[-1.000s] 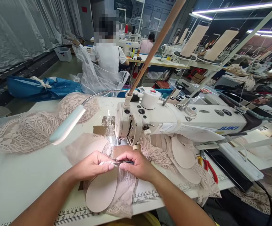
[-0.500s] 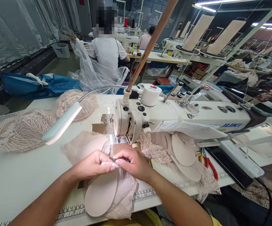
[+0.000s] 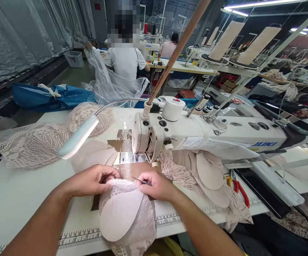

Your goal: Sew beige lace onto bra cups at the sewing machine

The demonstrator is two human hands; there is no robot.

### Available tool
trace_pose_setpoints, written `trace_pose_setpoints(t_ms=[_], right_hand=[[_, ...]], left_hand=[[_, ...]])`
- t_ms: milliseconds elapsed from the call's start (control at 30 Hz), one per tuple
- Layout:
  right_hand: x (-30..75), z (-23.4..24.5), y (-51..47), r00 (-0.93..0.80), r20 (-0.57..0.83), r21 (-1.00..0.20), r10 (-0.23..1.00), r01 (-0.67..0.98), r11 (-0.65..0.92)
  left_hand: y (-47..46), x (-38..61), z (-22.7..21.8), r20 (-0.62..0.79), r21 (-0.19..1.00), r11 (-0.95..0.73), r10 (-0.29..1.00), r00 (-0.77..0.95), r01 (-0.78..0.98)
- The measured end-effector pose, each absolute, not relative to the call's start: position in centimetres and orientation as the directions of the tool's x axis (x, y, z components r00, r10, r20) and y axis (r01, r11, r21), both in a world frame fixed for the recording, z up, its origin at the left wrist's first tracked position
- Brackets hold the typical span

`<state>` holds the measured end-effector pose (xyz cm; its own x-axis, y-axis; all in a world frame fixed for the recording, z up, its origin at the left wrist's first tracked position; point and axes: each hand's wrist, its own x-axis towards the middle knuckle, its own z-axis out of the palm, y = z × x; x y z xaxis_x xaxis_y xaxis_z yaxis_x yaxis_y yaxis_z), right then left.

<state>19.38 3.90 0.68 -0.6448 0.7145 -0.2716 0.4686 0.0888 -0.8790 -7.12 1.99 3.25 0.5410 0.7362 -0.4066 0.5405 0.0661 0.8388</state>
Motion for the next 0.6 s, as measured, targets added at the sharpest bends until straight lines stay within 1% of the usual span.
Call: trace_pose_setpoints(t_ms=[100, 200, 300, 400, 433, 500, 533, 567, 600], right_hand=[[19.0, 0.6, 3.9, -0.640, -0.218, -0.924, 0.736, 0.377, 0.054], [18.1, 0.7, 3.7, -0.623, -0.220, -0.936, 0.750, 0.351, 0.017], [17.4, 0.8, 3.3, -0.617, -0.161, -0.930, 0.770, 0.357, 0.091], [17.5, 0.8, 3.0, -0.637, -0.100, -0.939, 0.764, 0.314, 0.139], [17.6, 0.9, 2.9, -0.639, -0.094, -0.946, 0.763, 0.296, 0.132], [17.9, 0.9, 2.8, -0.640, -0.076, -0.958, 0.765, 0.260, 0.122], [18.0, 1.0, 2.7, -0.639, -0.064, -0.963, 0.767, 0.240, 0.120], [18.1, 1.0, 2.7, -0.640, -0.053, -0.968, 0.766, 0.221, 0.118], [18.2, 1.0, 2.6, -0.645, -0.047, -0.972, 0.763, 0.206, 0.114]], left_hand=[[2.0, -6.6, 3.0, -0.351, 0.859, 0.045, 0.778, 0.522, 0.510], [1.8, -5.6, 2.4, -0.307, 0.887, 0.045, 0.801, 0.514, 0.460], [1.3, -5.0, 2.4, -0.260, 0.908, 0.043, 0.837, 0.480, 0.418], [0.5, -5.5, 3.4, -0.216, 0.875, 0.020, 0.910, 0.353, 0.483], [0.2, -5.8, 3.8, -0.232, 0.850, 0.039, 0.923, 0.307, 0.526], [-0.6, -6.5, 4.3, -0.342, 0.805, 0.129, 0.898, 0.276, 0.579], [-1.0, -6.6, 4.4, -0.412, 0.798, 0.178, 0.859, 0.305, 0.575], [-1.4, -6.7, 4.3, -0.446, 0.811, 0.210, 0.827, 0.343, 0.547], [-1.8, -6.5, 4.1, -0.443, 0.843, 0.226, 0.807, 0.391, 0.488]])
